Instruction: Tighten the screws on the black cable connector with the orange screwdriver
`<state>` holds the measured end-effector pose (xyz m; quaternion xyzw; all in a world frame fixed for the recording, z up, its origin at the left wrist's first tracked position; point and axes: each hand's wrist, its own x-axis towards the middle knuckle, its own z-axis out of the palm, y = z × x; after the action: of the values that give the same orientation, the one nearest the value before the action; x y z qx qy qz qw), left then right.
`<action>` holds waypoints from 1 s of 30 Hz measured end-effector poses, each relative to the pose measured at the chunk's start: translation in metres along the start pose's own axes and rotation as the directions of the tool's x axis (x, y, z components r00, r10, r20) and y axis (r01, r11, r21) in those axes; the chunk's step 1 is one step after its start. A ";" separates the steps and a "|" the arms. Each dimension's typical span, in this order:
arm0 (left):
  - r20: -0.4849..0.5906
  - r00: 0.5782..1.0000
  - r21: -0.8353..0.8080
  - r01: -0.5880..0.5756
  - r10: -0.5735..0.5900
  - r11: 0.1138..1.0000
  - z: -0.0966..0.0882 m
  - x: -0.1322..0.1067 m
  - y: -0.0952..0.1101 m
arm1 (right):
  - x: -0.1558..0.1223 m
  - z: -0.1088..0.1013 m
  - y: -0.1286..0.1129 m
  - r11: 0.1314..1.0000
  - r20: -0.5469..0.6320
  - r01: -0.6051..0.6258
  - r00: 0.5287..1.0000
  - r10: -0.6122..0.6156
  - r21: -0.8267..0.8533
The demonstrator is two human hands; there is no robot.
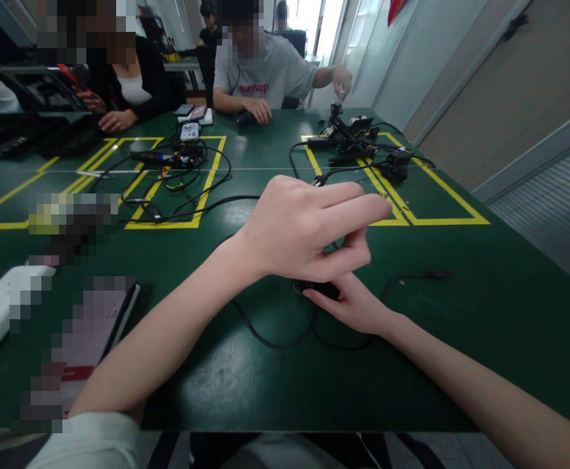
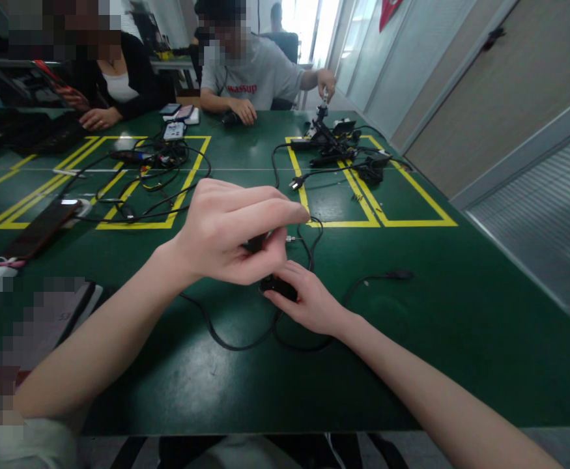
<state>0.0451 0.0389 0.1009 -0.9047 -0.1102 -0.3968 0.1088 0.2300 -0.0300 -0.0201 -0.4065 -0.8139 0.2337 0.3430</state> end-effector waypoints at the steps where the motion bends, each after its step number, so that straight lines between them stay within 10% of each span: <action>1: -0.001 1.000 -0.007 -0.004 0.004 1.000 0.000 0.000 0.000 | 0.000 0.000 0.000 1.000 -0.003 -0.001 1.000 0.001 0.002; 30: -0.094 0.994 -0.002 -0.059 0.059 0.998 -0.001 0.000 0.000 | 0.000 -0.001 0.000 1.000 -0.004 0.005 1.000 -0.005 0.016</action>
<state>0.0450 0.0386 0.1016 -0.8883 -0.0772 -0.4357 0.1231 0.2305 -0.0303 -0.0199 -0.4021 -0.8125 0.2384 0.3483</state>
